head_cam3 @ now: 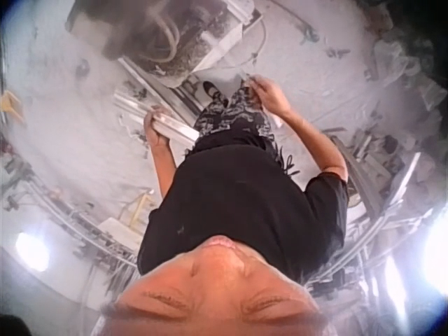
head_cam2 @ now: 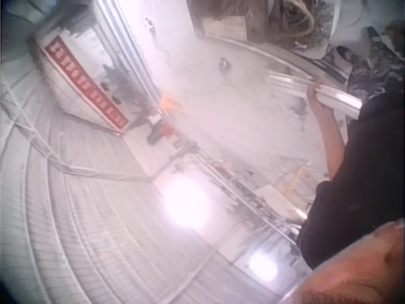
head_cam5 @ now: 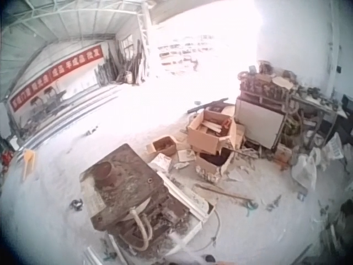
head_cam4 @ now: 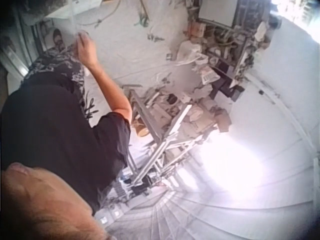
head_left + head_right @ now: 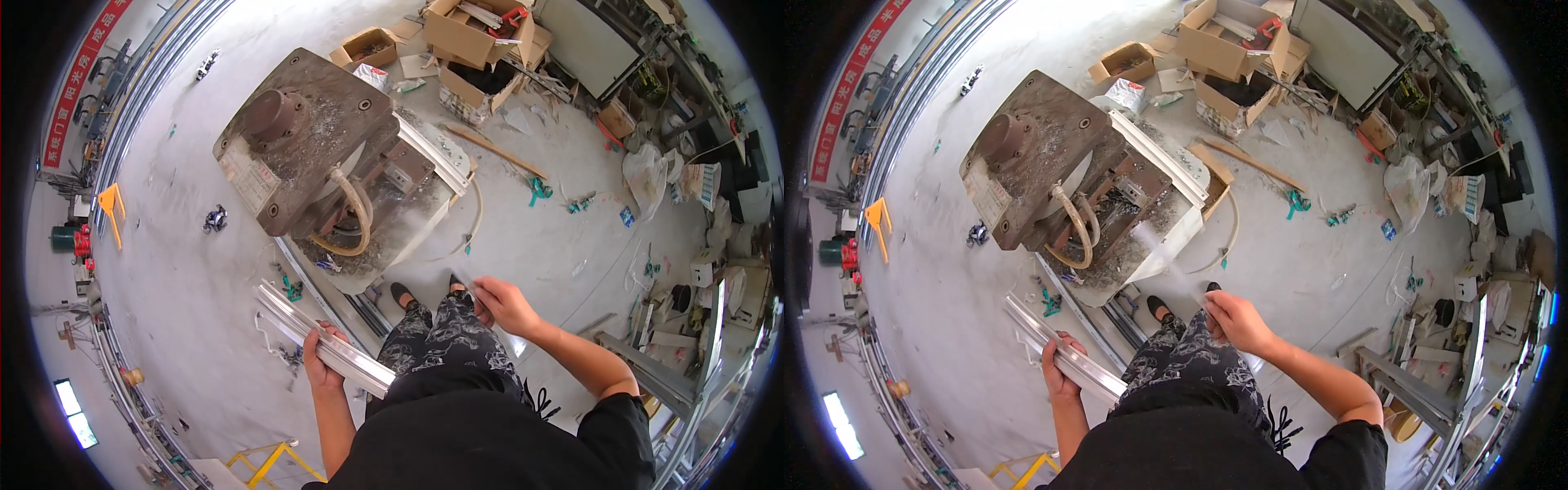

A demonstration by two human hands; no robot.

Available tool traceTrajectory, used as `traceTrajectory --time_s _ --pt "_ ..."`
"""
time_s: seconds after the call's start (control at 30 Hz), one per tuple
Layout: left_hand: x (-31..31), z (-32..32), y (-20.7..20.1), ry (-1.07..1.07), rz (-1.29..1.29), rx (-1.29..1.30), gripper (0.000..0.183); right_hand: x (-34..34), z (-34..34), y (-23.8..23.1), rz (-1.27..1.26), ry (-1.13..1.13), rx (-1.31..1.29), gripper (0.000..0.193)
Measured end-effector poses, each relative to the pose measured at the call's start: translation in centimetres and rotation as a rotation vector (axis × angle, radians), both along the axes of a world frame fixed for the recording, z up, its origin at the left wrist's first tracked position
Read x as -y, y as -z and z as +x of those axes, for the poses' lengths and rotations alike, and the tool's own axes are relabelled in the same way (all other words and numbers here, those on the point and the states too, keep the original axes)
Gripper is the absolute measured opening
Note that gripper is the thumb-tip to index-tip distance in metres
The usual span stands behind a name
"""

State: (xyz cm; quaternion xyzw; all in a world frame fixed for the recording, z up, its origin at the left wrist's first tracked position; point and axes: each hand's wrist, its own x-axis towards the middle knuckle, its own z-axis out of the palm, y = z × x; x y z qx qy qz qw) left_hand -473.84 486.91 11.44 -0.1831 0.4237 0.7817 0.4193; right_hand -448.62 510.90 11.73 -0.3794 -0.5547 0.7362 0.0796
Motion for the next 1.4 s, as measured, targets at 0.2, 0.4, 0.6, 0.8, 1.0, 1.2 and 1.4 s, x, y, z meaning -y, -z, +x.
traceTrajectory --time_s 0.2,0.4,0.6,0.8,1.0,1.2,1.4 --pt "-1.6 0.9 -1.2 -0.026 -0.005 0.036 0.027 -3.8 -4.2 1.7 0.530 -0.160 0.308 0.025" --pt "-1.7 1.0 -0.7 -0.011 0.013 0.024 0.028 -6.6 -6.0 2.6 0.651 -0.185 0.353 0.029" --pt "-1.7 1.3 -0.1 -0.039 0.006 0.027 0.029 -7.5 -6.2 2.5 0.611 -0.143 0.356 0.030" --pt "-2.0 1.3 0.3 -0.042 0.012 0.015 0.027 -7.6 -6.1 5.2 0.419 -0.162 0.323 0.030" --pt "-2.9 1.2 0.9 -0.101 -0.016 0.026 0.033 -9.7 -6.1 5.0 0.403 -0.252 0.293 0.032" --pt "-4.3 1.4 0.0 -0.091 0.040 0.057 0.025 -11.9 -6.4 4.0 0.473 -0.334 0.322 0.033" --pt "-4.7 1.5 -0.1 -0.074 0.028 0.038 0.027 -11.2 -6.6 4.3 0.528 -0.246 0.293 0.030"
